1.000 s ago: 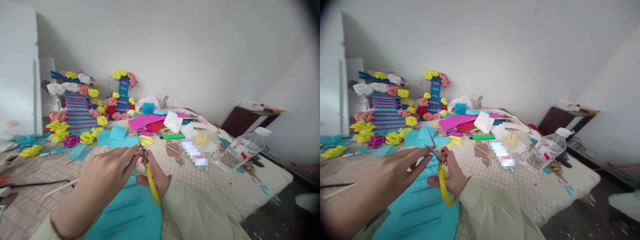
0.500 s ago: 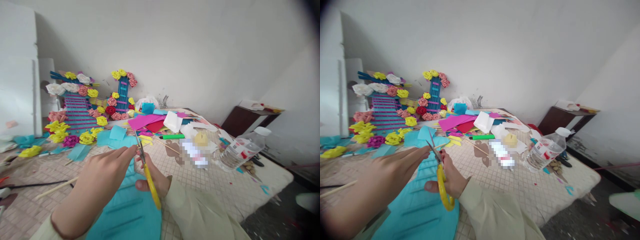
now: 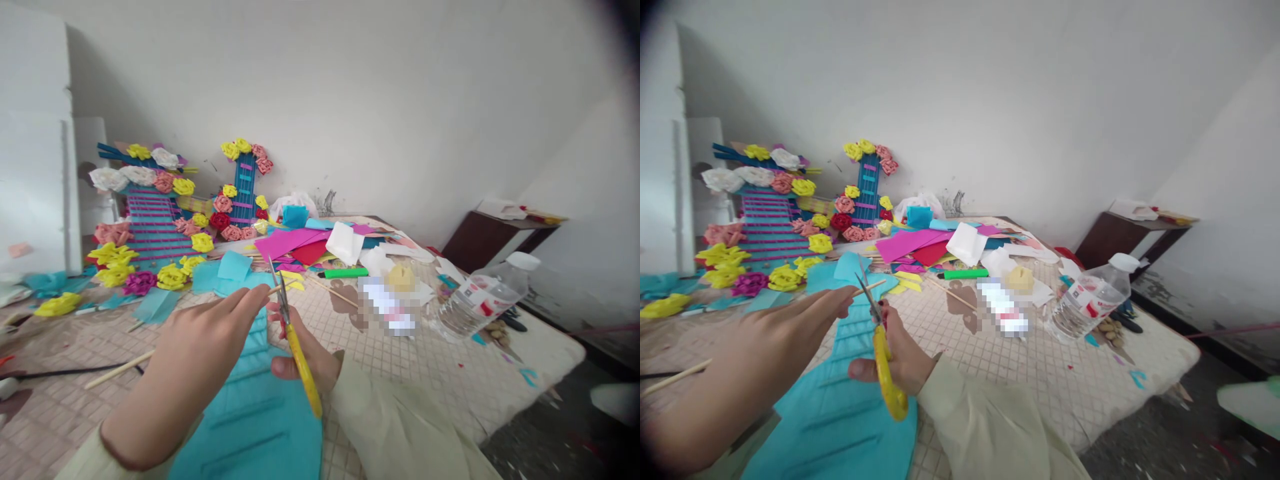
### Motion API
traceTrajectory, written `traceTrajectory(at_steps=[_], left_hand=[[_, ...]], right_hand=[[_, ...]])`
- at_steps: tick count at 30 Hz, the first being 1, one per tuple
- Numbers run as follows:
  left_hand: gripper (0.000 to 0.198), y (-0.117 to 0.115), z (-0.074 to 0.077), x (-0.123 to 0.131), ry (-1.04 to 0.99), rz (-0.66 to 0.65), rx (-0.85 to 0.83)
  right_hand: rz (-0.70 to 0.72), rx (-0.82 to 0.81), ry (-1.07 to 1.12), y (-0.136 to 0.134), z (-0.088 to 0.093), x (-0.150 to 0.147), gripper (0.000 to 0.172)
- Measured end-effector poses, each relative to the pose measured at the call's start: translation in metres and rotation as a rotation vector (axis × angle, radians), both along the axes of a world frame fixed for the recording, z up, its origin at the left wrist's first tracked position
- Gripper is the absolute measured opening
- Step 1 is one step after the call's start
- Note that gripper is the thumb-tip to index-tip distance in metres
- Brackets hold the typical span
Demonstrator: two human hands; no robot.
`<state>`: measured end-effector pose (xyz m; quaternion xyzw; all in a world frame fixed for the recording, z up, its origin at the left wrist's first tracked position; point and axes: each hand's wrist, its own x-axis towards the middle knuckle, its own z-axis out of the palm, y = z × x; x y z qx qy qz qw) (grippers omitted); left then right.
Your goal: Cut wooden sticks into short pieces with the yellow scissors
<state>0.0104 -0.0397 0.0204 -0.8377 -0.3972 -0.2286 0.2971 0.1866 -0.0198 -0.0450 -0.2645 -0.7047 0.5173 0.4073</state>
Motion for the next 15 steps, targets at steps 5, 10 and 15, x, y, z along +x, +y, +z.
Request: traceTrajectory(at_steps=[5,10,15], left_hand=[[0.034,0.0005,-0.0003,0.0023,0.035,0.076,-0.049],[0.032,0.0027,-0.0025,0.0017,0.037,0.096,-0.006],[0.029,0.0021,-0.0012,-0.0006,0.046,0.12,-0.035]], right_hand=[[0.027,-0.09,-0.003,-0.0011,-0.0009,-0.001,0.076],[0.076,-0.08,0.044,0.0004,-0.0018,-0.0032,0.078],[0.086,-0.113,0.017,0.0006,0.0017,-0.0023,0.08]])
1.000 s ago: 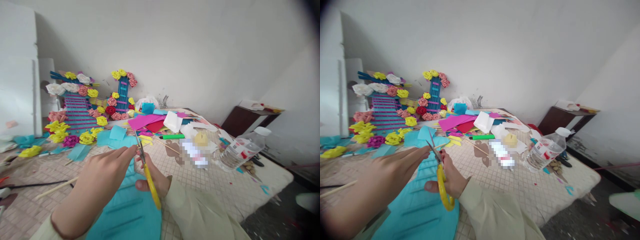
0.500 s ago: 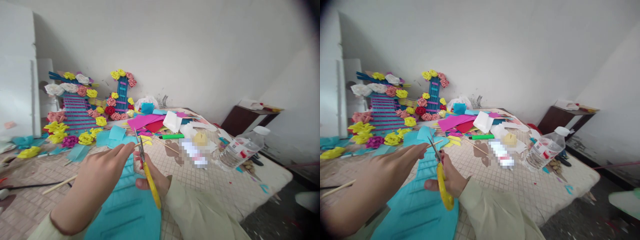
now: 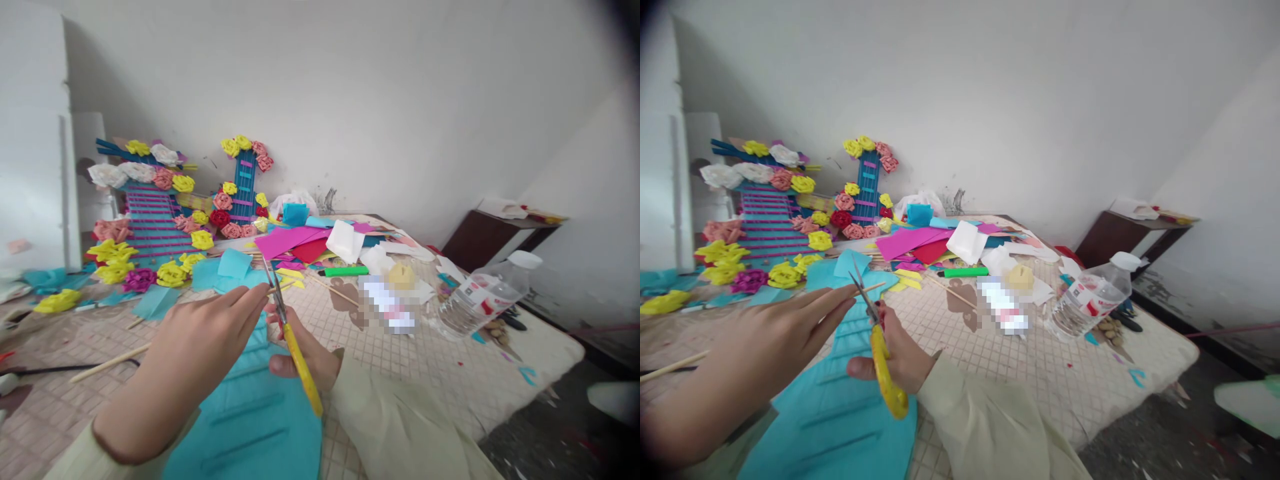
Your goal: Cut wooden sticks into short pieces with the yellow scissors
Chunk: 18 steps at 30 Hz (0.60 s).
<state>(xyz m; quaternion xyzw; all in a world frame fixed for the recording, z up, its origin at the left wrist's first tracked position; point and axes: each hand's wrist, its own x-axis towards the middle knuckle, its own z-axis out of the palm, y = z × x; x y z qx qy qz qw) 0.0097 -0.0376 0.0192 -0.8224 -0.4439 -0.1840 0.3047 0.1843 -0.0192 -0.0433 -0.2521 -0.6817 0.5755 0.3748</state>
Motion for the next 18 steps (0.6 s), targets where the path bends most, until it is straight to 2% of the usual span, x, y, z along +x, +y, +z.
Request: traceTrajectory(at_steps=[11,18], left_hand=[[0.027,-0.0023,0.0051,0.0033,0.036,0.144,-0.262],[0.029,-0.0002,0.0078,0.0031,0.084,0.136,-0.32]], right_hand=[[-0.016,-0.006,-0.043,-0.0034,0.005,-0.0005,0.081],[-0.034,-0.047,-0.053,-0.0029,0.0023,-0.0007,0.075]])
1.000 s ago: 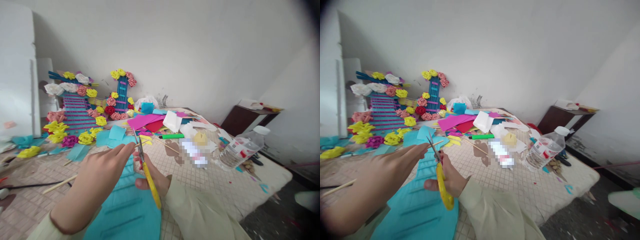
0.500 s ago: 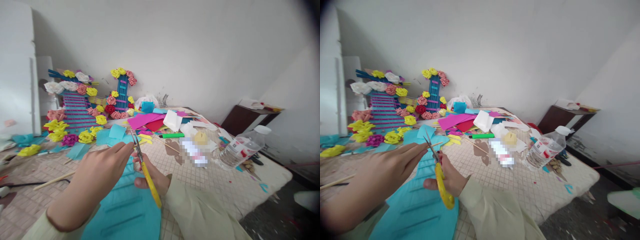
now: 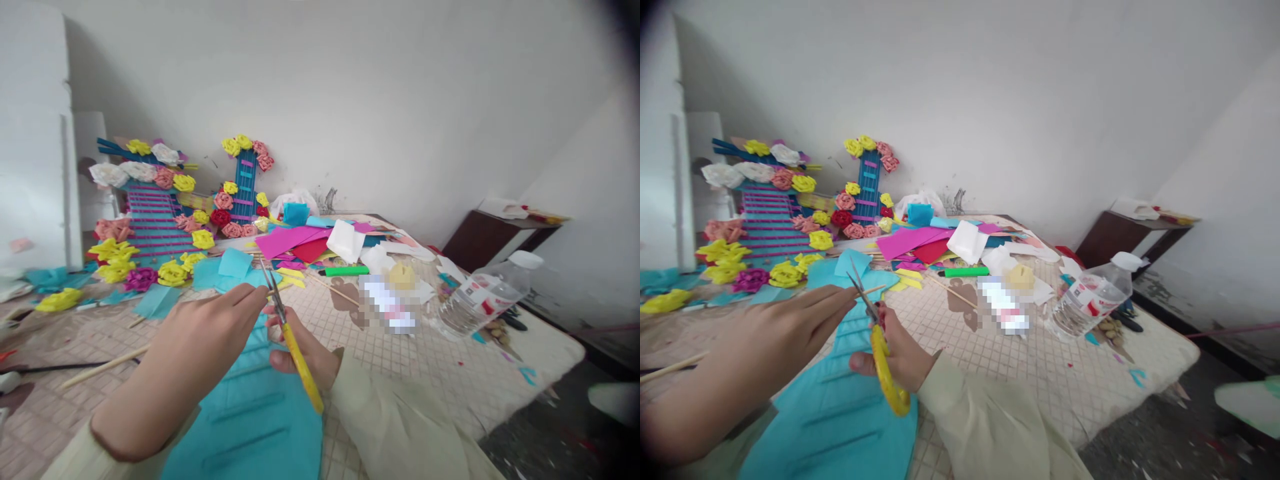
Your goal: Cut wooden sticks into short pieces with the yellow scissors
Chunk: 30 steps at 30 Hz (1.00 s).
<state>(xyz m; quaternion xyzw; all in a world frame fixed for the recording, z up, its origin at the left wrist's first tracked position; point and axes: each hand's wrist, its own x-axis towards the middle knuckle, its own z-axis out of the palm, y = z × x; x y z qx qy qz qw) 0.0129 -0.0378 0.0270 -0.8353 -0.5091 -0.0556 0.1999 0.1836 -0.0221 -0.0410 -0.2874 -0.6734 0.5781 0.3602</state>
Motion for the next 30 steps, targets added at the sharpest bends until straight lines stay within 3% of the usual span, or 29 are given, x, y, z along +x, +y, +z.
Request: traceTrajectory(at_steps=[12,20,30], left_hand=[[0.025,0.0,0.0,0.0,-0.002,0.05,-0.167],[0.031,0.0,0.001,-0.002,-0.076,-0.053,-0.069],[0.036,-0.001,-0.004,0.003,-0.057,-0.074,-0.035]], right_hand=[[0.018,-0.052,0.097,0.0,-0.009,-0.002,0.061],[-0.008,0.016,0.013,0.0,0.001,-0.001,0.072],[-0.039,-0.008,0.024,0.002,-0.008,-0.003,0.055]])
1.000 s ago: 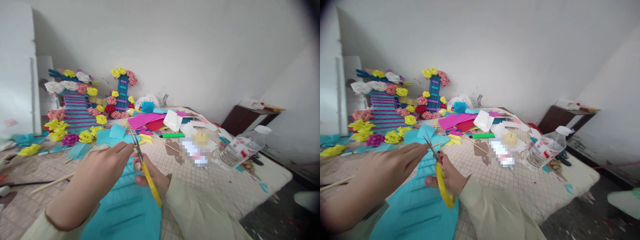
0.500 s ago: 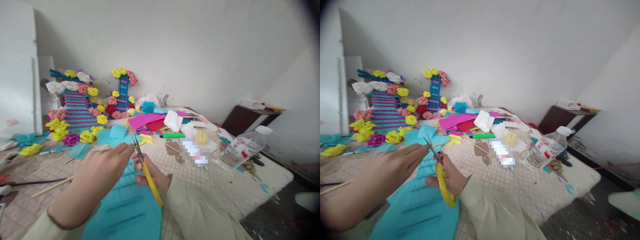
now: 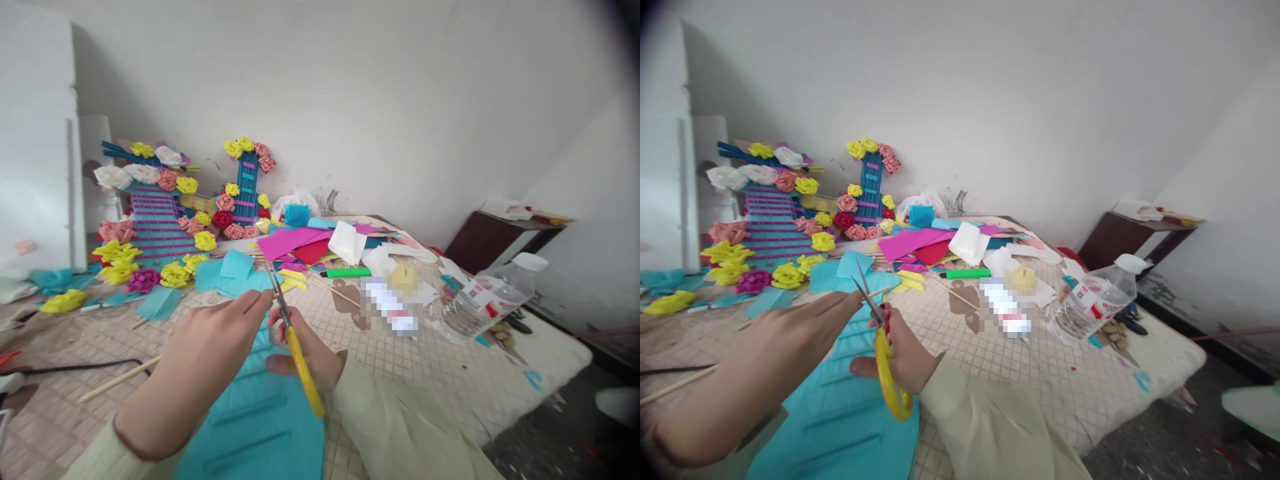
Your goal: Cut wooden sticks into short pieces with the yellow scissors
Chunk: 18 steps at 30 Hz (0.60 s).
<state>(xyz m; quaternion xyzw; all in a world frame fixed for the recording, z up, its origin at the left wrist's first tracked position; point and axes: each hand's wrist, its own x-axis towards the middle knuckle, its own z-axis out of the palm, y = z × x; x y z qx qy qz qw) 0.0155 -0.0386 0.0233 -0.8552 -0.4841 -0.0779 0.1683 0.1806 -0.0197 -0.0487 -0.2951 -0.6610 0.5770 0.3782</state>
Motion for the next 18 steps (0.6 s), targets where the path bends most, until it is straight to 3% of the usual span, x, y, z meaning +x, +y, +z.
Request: traceTrajectory(at_steps=[7,18], left_hand=[[0.034,-0.0021,-0.002,-0.004,-0.043,-0.086,0.011],[0.03,-0.0042,0.0015,0.0029,-0.179,-0.218,0.31]], right_hand=[[-0.084,0.144,-0.007,0.0025,-0.0014,0.002,0.035],[-0.268,0.363,-0.094,-0.0006,0.001,0.0035,0.038]])
